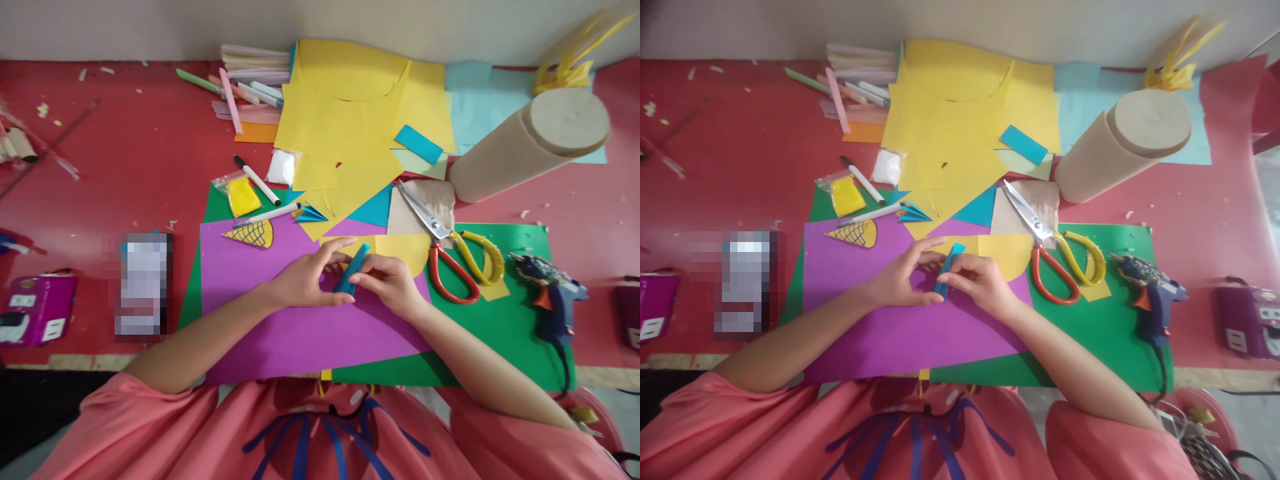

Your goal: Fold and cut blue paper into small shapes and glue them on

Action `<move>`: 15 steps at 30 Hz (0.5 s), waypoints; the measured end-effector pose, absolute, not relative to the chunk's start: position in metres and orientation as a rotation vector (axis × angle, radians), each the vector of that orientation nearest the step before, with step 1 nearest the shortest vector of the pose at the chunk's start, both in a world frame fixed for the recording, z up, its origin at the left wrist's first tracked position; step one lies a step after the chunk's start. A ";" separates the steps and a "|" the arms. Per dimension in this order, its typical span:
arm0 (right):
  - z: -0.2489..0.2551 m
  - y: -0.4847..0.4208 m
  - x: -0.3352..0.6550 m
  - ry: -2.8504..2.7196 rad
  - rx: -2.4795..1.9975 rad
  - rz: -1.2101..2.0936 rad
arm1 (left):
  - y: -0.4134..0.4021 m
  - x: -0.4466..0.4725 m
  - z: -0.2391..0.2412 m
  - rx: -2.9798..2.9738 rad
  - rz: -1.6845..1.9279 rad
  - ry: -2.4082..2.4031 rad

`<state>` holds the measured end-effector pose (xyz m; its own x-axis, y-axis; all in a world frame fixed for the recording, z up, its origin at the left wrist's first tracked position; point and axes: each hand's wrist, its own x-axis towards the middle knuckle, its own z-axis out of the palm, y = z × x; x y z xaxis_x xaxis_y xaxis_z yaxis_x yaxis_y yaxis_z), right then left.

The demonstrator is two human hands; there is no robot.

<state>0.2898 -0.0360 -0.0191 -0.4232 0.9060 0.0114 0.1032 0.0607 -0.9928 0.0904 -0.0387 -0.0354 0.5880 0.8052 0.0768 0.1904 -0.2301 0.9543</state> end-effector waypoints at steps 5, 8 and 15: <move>-0.018 -0.036 0.291 -1.670 -1.069 1.439 | -0.039 0.090 -0.036 1.776 0.776 0.807; -0.017 -0.035 0.292 -1.632 -1.090 1.417 | -0.036 0.088 -0.038 1.666 0.829 0.865; -0.024 -0.032 0.295 -1.485 -1.200 1.462 | -0.027 0.089 -0.037 1.363 0.937 1.031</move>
<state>0.2952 -0.0320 -0.0242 -0.3073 0.9448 -0.1134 0.1282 -0.0770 -0.9888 0.0888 -0.0270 -0.0367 0.3003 0.9533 -0.0311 0.0594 0.0138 0.9981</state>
